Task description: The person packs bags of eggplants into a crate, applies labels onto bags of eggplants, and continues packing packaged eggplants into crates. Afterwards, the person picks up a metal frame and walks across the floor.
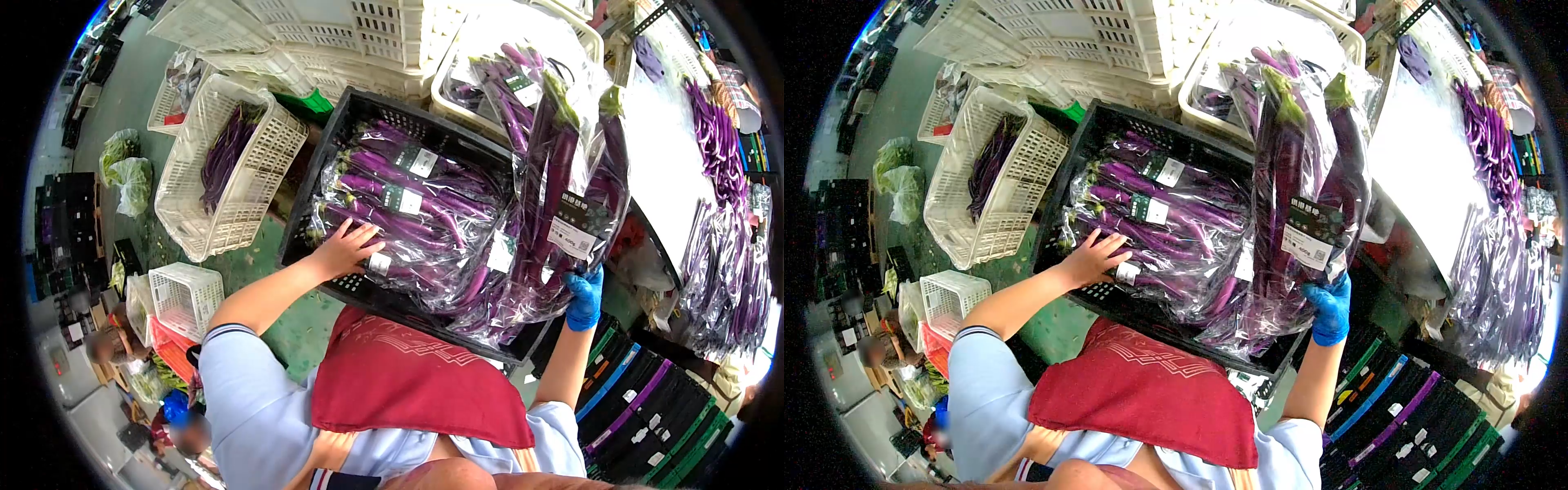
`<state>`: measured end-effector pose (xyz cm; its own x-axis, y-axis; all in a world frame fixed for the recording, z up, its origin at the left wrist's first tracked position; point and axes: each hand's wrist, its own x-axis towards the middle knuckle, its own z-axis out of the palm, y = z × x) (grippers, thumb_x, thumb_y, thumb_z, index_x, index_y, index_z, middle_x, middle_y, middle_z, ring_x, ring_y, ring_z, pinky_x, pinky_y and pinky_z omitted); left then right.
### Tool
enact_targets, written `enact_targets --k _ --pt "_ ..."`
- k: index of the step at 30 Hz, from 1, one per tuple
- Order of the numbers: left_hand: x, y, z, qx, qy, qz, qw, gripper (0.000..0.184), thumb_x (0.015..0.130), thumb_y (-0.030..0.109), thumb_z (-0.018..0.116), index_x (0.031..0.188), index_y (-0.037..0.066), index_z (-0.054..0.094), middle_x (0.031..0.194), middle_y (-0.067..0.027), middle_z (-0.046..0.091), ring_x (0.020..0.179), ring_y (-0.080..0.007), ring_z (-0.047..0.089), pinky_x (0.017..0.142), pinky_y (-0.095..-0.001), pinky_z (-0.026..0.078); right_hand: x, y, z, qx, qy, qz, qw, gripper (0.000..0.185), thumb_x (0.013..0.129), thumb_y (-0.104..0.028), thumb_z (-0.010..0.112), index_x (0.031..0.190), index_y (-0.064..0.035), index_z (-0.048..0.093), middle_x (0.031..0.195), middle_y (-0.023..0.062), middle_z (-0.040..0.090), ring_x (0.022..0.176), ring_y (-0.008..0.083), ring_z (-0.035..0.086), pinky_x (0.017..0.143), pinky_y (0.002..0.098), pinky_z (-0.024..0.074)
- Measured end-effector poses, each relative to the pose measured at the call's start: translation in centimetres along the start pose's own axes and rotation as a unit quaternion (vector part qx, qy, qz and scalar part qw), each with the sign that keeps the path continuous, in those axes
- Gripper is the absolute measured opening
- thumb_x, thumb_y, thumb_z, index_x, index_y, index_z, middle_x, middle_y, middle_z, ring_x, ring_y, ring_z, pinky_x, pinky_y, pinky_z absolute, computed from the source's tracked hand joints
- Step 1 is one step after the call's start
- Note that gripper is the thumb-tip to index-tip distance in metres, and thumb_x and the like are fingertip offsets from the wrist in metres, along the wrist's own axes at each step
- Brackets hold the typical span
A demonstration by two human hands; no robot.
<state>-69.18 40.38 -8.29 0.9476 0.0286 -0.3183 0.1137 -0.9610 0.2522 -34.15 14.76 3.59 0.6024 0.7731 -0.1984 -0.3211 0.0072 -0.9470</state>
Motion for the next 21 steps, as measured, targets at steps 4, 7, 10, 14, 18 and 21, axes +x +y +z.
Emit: enact_targets --k 4,7,10,14,18,21 --pt "0.1 -1.0 1.0 -0.005 -0.015 0.007 1.000 0.075 0.071 0.045 0.061 0.132 0.016 0.027 0.138 -0.0130 0.022 0.129 -0.0260 0.020 0.101 -0.0491 0.018 0.2 -0.2 0.9 -0.009 -0.016 0.009 1.000 0.064 0.057 -0.002 0.069 0.117 0.0004 0.047 0.110 0.0093 0.057 0.099 0.0190 0.054 0.086 0.0317 0.0418" --pt "-0.2 -1.3 0.5 -0.025 -0.042 0.011 0.999 0.076 0.077 0.052 0.051 0.136 0.016 0.018 0.141 -0.0132 0.016 0.131 -0.0263 0.015 0.104 -0.0488 0.011 0.5 -0.5 1.8 -0.041 -0.031 0.050 0.997 0.056 0.058 0.000 0.063 0.113 -0.0006 0.051 0.104 0.0072 0.059 0.092 0.0159 0.057 0.080 0.0280 0.0446" --pt "0.1 -0.5 0.3 -0.022 0.013 -0.062 0.998 0.066 0.086 0.046 0.041 0.137 0.012 0.016 0.142 -0.0123 0.013 0.132 -0.0280 0.010 0.104 -0.0489 0.009 0.5 0.1 1.3 -0.071 -0.026 0.110 0.991 0.051 0.059 0.008 0.064 0.108 -0.0016 0.053 0.101 0.0059 0.060 0.089 0.0156 0.057 0.081 0.0292 0.0445" --pt "0.1 -0.7 1.5 -0.014 -0.004 -0.109 0.994 0.061 0.087 0.042 0.041 0.134 0.010 0.020 0.141 -0.0127 0.013 0.132 -0.0280 0.009 0.104 -0.0510 0.010 0.6 0.3 2.7 -0.083 -0.046 0.146 0.985 0.048 0.060 0.008 0.066 0.105 -0.0021 0.054 0.098 0.0058 0.061 0.088 0.0150 0.057 0.080 0.0284 0.0442" --pt "1.2 -1.5 -0.7 -0.091 -0.025 -0.130 0.987 0.054 0.088 0.040 0.040 0.130 0.008 0.031 0.138 -0.0140 0.022 0.130 -0.0280 0.017 0.105 -0.0458 0.012 0.6 1.1 3.5 -0.105 -0.053 0.164 0.979 0.043 0.061 0.008 0.066 0.101 -0.0023 0.057 0.094 0.0044 0.062 0.083 0.0130 0.057 0.077 0.0272 0.0450" --pt "4.1 -3.6 -2.7 -0.082 0.071 -0.234 0.966 0.051 0.089 0.032 0.041 0.128 0.001 0.032 0.137 -0.0156 0.025 0.128 -0.0282 0.021 0.105 -0.0394 0.017 0.9 1.3 4.2 -0.119 -0.066 0.175 0.975 0.045 0.060 0.008 0.067 0.103 -0.0026 0.057 0.094 0.0040 0.062 0.083 0.0125 0.057 0.076 0.0264 0.0452"
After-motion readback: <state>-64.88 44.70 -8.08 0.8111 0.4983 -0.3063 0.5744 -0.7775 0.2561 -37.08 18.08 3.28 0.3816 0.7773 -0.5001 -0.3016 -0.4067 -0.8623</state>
